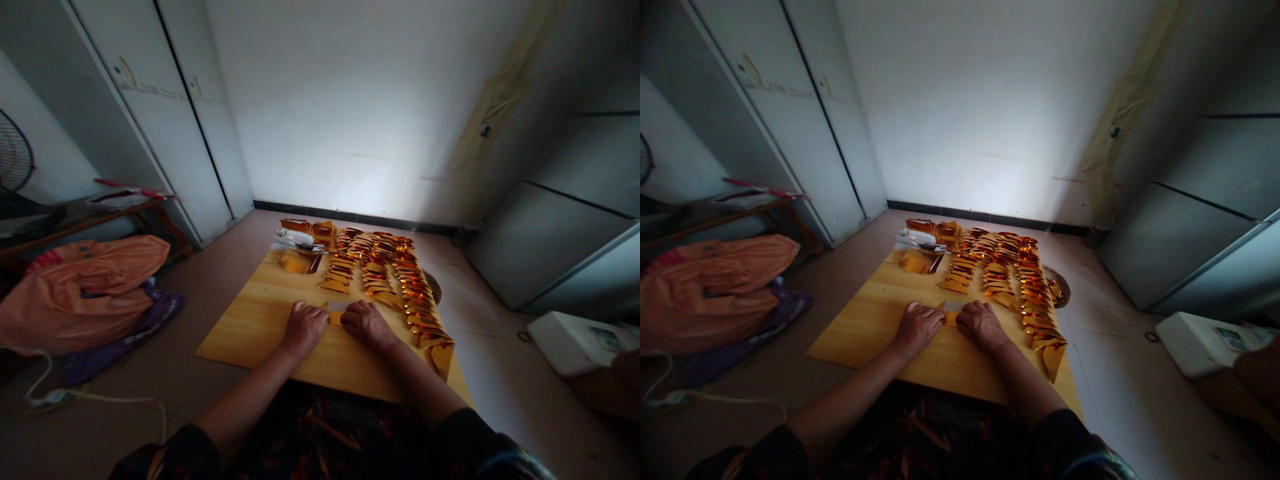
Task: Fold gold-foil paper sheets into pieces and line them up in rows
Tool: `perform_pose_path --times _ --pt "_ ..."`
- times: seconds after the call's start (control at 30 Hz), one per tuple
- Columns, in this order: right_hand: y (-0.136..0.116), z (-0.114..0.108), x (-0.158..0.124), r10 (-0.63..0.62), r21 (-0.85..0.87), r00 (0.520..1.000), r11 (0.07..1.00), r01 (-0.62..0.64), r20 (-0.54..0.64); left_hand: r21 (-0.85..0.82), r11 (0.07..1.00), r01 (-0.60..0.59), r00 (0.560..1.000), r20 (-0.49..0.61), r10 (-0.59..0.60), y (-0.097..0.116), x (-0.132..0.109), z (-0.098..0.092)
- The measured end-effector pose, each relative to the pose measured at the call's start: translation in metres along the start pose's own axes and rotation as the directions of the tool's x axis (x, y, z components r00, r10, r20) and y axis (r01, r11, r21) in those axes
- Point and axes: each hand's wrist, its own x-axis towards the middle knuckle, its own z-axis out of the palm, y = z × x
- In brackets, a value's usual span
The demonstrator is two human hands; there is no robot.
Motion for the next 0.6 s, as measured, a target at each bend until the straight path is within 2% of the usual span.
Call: perform_pose_path --times 0.27,0.43,0.6 --pt "-0.009 0.01 -0.001 -0.095 -0.232 0.995 0.968 0.09 -0.012 0.034 0.999 0.035 0.999 0.004 -0.036 0.004 0.001 -0.007" --pt "-0.011 0.01 -0.001 -0.12 -0.268 0.993 0.957 0.114 -0.004 0.064 0.996 0.057 0.998 0.028 -0.059 0.011 0.004 -0.008" --pt "-0.01 0.006 0.001 -0.079 -0.273 0.997 0.959 0.08 0.014 0.103 0.991 0.084 0.996 0.005 -0.085 0.017 0.003 -0.003"
